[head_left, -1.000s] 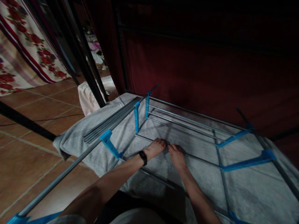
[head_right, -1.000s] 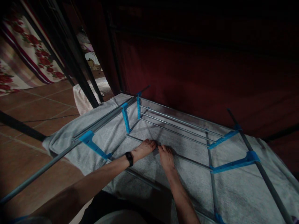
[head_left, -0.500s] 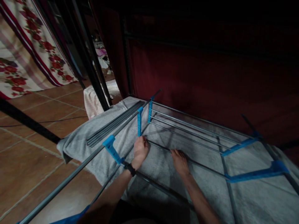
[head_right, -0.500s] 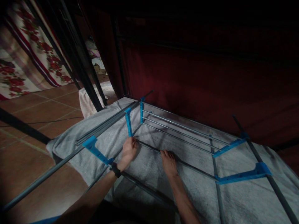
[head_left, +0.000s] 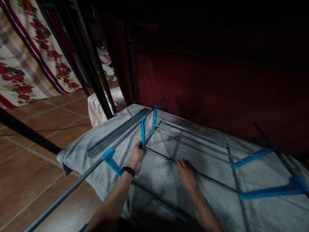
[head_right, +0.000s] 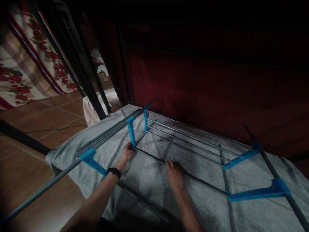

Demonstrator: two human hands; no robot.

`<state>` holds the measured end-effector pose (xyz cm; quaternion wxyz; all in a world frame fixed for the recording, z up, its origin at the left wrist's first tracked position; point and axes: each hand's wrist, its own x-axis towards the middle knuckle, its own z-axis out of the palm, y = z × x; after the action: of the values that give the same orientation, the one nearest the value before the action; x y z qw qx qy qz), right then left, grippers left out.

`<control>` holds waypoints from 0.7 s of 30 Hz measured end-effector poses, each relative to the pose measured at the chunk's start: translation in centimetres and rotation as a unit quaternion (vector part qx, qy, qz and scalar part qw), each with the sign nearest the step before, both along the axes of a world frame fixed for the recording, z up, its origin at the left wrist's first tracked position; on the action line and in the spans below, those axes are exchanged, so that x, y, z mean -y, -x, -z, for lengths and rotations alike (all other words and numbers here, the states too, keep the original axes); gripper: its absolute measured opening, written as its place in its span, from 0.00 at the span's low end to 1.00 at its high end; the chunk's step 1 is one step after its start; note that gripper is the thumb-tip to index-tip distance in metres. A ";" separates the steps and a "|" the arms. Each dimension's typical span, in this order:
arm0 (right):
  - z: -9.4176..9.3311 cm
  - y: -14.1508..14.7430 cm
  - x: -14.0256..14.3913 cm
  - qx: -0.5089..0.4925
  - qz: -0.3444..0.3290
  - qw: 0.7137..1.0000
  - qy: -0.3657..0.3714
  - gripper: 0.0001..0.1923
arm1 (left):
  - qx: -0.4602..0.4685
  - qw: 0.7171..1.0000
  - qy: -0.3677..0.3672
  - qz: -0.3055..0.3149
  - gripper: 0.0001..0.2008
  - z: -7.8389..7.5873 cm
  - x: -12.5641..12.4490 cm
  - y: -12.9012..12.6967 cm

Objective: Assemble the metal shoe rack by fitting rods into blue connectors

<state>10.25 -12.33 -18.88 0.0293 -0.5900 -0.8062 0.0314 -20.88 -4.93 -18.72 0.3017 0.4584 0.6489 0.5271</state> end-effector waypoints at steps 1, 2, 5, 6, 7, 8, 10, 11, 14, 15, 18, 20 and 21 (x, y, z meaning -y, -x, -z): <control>0.0 0.0 0.0 -0.001 0.000 1.000 0.001 0.23 | -0.001 1.000 -0.003 0.004 0.25 0.1 0.1 0.1; -0.1 0.0 0.0 -0.004 0.000 1.000 0.004 0.24 | -0.003 1.000 -0.007 0.002 0.26 0.1 0.3 0.1; -0.9 0.9 -0.1 -0.023 -0.010 1.000 0.011 0.25 | -0.016 1.000 -0.010 -0.020 0.25 0.2 0.5 -0.1; -1.3 1.6 -0.2 -0.030 -0.019 0.999 0.014 0.25 | -0.021 0.999 -0.008 -0.026 0.24 0.2 0.6 -0.2; -1.7 2.4 -0.4 -0.037 -0.031 0.999 0.018 0.25 | -0.025 0.999 -0.005 -0.030 0.22 0.1 0.6 -0.2; -2.1 3.4 -0.7 -0.043 -0.043 0.998 0.022 0.25 | -0.029 0.999 -0.003 -0.033 0.21 0.0 0.6 -0.3; -2.9 5.6 -1.3 -0.052 -0.062 0.996 0.030 0.25 | -0.037 0.999 0.001 -0.035 0.19 -0.2 0.6 -0.4; -3.2 6.7 -1.7 -0.057 -0.069 0.995 0.034 0.26 | -0.042 0.998 0.003 -0.035 0.19 -0.3 0.6 -0.4; -3.8 9.7 -2.9 -0.071 -0.087 0.992 0.050 0.27 | -0.059 0.997 0.009 -0.041 0.20 -0.4 0.8 -0.5; -4.0 10.5 -3.4 -0.074 -0.094 0.991 0.057 0.27 | -0.065 0.997 0.011 -0.047 0.21 -0.4 0.8 -0.6; -4.4 12.2 -4.7 -0.084 -0.111 0.988 0.075 0.28 | -0.083 0.994 0.017 -0.070 0.22 -0.3 0.9 -0.7; -4.7 13.1 -5.5 -0.090 -0.123 0.985 0.082 0.27 | -0.093 0.992 0.021 -0.080 0.21 -0.1 0.9 -0.8; -4.9 13.6 -5.9 -0.092 -0.130 0.983 0.088 0.27 | -0.097 0.992 0.024 -0.083 0.20 0.0 0.8 -0.9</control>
<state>-3.32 -6.43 -14.00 0.0471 -0.4746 -0.8642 0.1601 -20.00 -5.78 -18.69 0.2037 0.4447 0.7230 0.4879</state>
